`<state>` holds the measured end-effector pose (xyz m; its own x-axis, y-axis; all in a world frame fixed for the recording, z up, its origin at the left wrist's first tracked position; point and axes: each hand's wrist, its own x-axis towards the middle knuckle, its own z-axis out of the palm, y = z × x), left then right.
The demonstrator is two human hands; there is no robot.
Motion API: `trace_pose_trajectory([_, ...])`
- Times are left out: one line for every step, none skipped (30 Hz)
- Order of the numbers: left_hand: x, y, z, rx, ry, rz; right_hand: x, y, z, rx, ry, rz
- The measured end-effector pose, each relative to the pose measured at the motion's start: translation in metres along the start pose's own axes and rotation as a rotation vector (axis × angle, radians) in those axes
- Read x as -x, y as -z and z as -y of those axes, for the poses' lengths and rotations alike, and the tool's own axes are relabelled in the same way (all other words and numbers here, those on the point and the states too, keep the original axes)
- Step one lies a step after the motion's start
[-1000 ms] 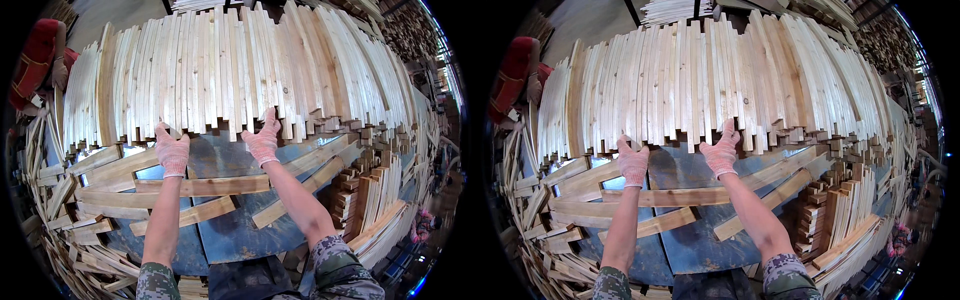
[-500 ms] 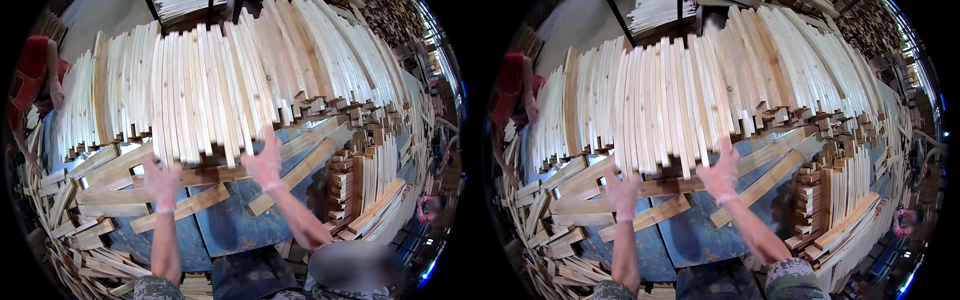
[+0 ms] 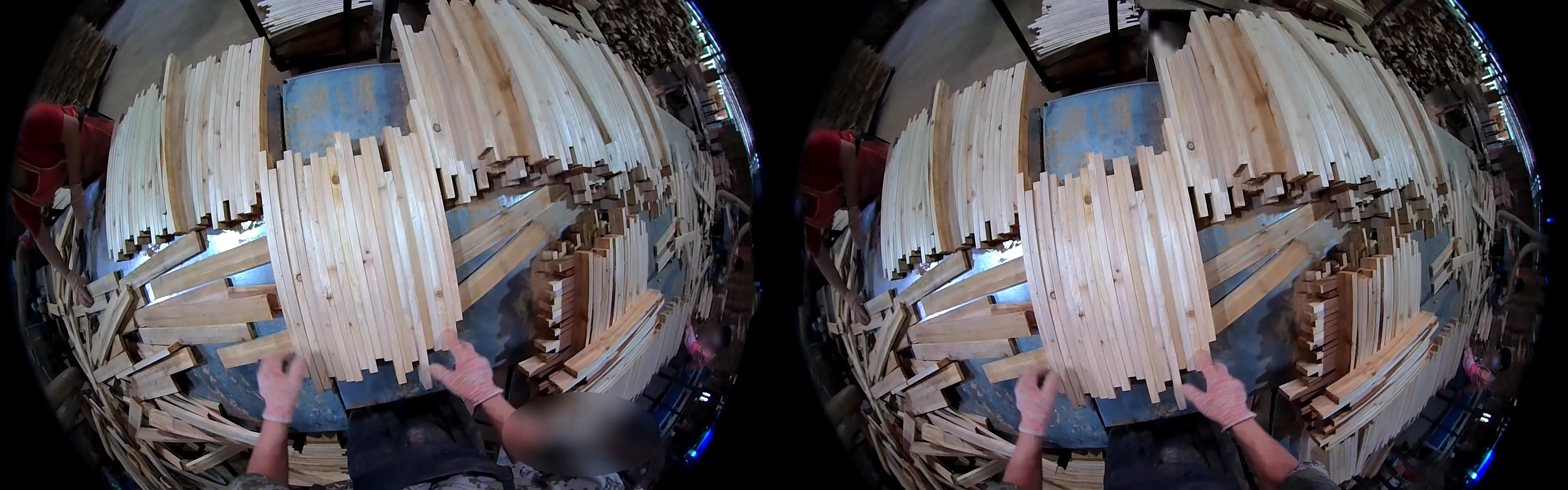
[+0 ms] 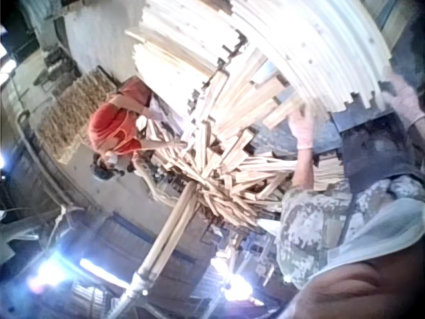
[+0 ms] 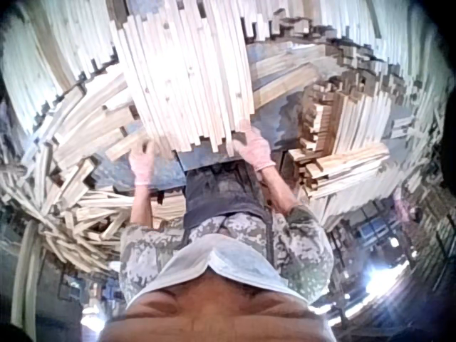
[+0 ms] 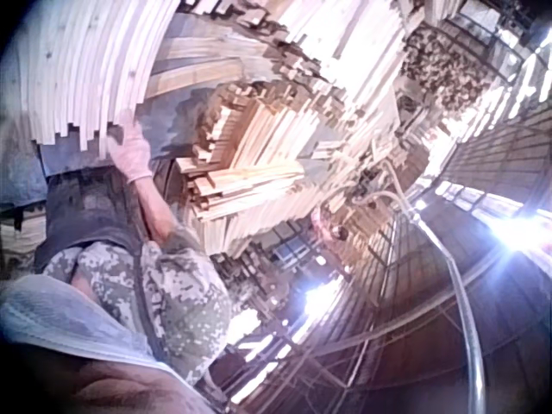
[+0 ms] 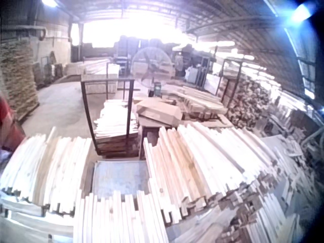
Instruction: The person sorts and stacks light-colored wooden planks on a metal table in a workshop. They pick up planks from a pile, align them, and place them into neat stacks, occasionally moving to different sections of the table to continue the process.
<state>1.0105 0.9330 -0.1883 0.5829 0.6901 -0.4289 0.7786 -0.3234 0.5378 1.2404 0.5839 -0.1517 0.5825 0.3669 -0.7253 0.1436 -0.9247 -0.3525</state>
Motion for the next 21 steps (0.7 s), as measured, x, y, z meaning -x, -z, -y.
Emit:
trace_pose_trajectory([-0.022,0.001,-0.004,-0.021,-0.035,-0.074,-0.006,0.025,0.009,-0.133,-0.043,-0.048])
trace_pose_trajectory([-0.046,0.002,-0.012,-0.077,-0.096,-0.117,-0.017,0.040,0.012,-0.162,-0.065,-0.139])
trace_pose_trajectory([-0.069,0.003,-0.024,-0.133,-0.148,-0.161,-0.029,0.055,0.015,-0.186,-0.085,-0.225])
trace_pose_trajectory([-0.088,0.008,-0.050,-0.070,-0.076,-0.071,-0.055,0.055,0.004,-0.209,0.002,-0.373])
trace_pose_trajectory([-0.103,0.012,-0.072,-0.005,-0.002,0.017,-0.082,0.056,-0.006,-0.230,0.092,-0.519])
trace_pose_trajectory([-0.120,0.015,-0.080,-0.090,0.043,0.076,-0.105,0.074,0.009,-0.280,0.041,-0.448])
trace_pose_trajectory([-0.134,0.014,-0.081,-0.169,0.090,0.134,-0.127,0.091,0.026,-0.324,-0.010,-0.379])
trace_pose_trajectory([-0.147,0.016,-0.086,-0.251,0.133,0.196,-0.158,0.082,0.022,-0.372,0.053,-0.432])
trace_pose_trajectory([-0.157,0.017,-0.097,-0.290,0.142,0.247,-0.185,0.072,0.018,-0.422,0.111,-0.486])
trace_pose_trajectory([-0.163,0.018,-0.107,-0.324,0.161,0.294,-0.198,0.077,0.031,-0.329,0.009,-0.415])
trace_pose_trajectory([-0.165,0.019,-0.113,-0.357,0.179,0.340,-0.207,0.087,0.050,-0.234,-0.090,-0.346])
trace_pose_trajectory([-0.169,0.019,-0.111,-0.286,0.161,0.343,-0.214,0.092,0.062,-0.138,-0.184,-0.281])
trace_pose_trajectory([-0.167,0.018,-0.110,-0.175,0.140,0.320,-0.218,0.089,0.065,-0.122,-0.194,-0.300])
trace_pose_trajectory([-0.162,0.015,-0.109,-0.064,0.117,0.296,-0.221,0.086,0.067,-0.106,-0.205,-0.319])
trace_pose_trajectory([-0.157,0.011,-0.106,0.051,0.092,0.274,-0.223,0.083,0.067,-0.086,-0.218,-0.340])
trace_pose_trajectory([-0.155,0.006,-0.099,0.211,0.096,0.257,-0.223,0.084,0.069,-0.093,-0.222,-0.341])
trace_pose_trajectory([-0.153,0.000,-0.090,0.372,0.097,0.240,-0.222,0.083,0.070,-0.101,-0.226,-0.341])
trace_pose_trajectory([-0.152,-0.003,-0.090,0.536,0.095,0.222,-0.222,0.083,0.071,-0.106,-0.230,-0.344])
trace_pose_trajectory([-0.150,-0.004,-0.090,0.585,0.090,0.216,-0.221,0.082,0.072,-0.114,-0.216,-0.365])
trace_pose_trajectory([-0.147,-0.006,-0.090,0.633,0.084,0.210,-0.221,0.082,0.072,-0.122,-0.202,-0.386])
trace_pose_trajectory([-0.143,-0.006,-0.093,0.681,0.080,0.206,-0.219,0.081,0.071,-0.130,-0.190,-0.406])
